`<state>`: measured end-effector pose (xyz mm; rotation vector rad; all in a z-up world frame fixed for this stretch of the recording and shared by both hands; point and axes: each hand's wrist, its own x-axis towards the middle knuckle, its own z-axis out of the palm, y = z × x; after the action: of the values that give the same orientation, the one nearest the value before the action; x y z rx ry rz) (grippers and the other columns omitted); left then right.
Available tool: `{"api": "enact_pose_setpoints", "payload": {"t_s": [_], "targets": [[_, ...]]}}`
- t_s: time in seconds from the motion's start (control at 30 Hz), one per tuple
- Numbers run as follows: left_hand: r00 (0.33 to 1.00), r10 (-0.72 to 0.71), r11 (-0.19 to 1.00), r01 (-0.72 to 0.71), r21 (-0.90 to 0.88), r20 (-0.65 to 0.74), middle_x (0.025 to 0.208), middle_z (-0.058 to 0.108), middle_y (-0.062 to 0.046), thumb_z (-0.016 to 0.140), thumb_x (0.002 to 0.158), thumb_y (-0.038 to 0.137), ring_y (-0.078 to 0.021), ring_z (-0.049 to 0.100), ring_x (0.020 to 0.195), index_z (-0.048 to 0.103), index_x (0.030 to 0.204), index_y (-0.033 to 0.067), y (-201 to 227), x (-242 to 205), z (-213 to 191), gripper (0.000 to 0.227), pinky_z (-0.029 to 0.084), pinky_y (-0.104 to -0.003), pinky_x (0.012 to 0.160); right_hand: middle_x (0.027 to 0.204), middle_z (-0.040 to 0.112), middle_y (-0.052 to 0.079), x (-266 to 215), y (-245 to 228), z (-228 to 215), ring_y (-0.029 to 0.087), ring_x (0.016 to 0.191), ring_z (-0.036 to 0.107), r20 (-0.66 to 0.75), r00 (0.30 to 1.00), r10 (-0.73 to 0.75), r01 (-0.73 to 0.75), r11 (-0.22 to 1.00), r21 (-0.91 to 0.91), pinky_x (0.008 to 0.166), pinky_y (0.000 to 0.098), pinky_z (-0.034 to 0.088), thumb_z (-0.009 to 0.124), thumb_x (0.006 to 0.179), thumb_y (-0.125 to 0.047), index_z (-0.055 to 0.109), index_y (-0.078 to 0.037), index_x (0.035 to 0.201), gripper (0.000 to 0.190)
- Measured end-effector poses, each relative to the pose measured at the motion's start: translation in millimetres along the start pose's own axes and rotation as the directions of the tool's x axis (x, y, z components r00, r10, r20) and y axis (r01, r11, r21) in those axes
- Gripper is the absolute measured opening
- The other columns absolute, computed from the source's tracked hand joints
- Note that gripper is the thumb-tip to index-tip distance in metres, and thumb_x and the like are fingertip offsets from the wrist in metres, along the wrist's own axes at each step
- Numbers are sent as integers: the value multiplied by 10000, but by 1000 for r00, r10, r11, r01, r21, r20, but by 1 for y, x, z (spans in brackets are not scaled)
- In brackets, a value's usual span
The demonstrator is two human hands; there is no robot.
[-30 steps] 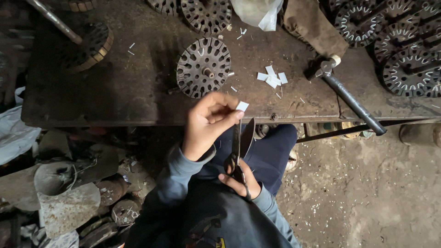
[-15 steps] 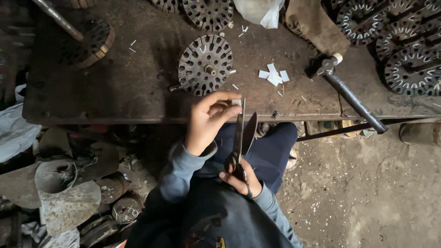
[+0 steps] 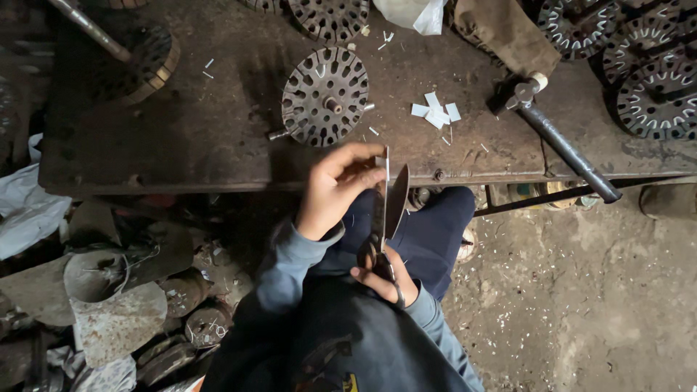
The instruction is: The person cuts small white rectangular pieces with scissors and inserts them into the slots of a circular metal motor stator. They use a hammer to tap the pieces into place and repeat the process for multiple slots.
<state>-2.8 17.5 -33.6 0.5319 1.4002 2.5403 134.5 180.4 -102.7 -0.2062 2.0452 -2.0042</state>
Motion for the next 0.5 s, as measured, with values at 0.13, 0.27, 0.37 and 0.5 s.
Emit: {"api": "enact_pose_setpoints", "payload": {"t_s": [0.13, 0.27, 0.37, 0.5], "targets": [[999, -34, 999, 33, 13, 35, 1098, 726, -97, 720, 977, -7, -138, 713, 981, 647, 1260, -54, -2, -2, -3, 295, 578, -262, 901, 694, 463, -20, -2, 3, -5, 92, 642, 437, -11, 1000, -18, 18, 999, -36, 603, 269, 388, 750, 887, -10, 435, -93, 742, 356], [998, -35, 999, 34, 20, 47, 1156, 722, -89, 720, 970, -9, -129, 699, 1038, 652, 1239, -61, 1, -3, -4, 283, 578, -265, 937, 649, 475, -44, -5, 14, -7, 56, 611, 422, -55, 998, 14, -16, 999, -43, 558, 261, 376, 755, 869, 4, 446, -97, 706, 364], [999, -25, 999, 23, 42, 45, 1188, 723, -90, 726, 965, -13, -129, 696, 1070, 660, 1223, -64, 4, -3, -1, 271, 575, -267, 961, 647, 479, -45, -8, 25, -7, 42, 614, 418, -107, 994, -29, 20, 997, -77, 545, 264, 371, 781, 850, 12, 462, -93, 688, 373], [999, 15, 998, -18, 66, 42, 1205, 715, -86, 728, 969, -3, -124, 695, 1076, 674, 1237, -51, 9, -1, 3, 278, 580, -262, 965, 599, 479, -52, -11, 36, -7, 43, 567, 402, -152, 988, -30, 14, 995, -101, 508, 268, 337, 783, 846, -1, 471, -87, 653, 378]]}}
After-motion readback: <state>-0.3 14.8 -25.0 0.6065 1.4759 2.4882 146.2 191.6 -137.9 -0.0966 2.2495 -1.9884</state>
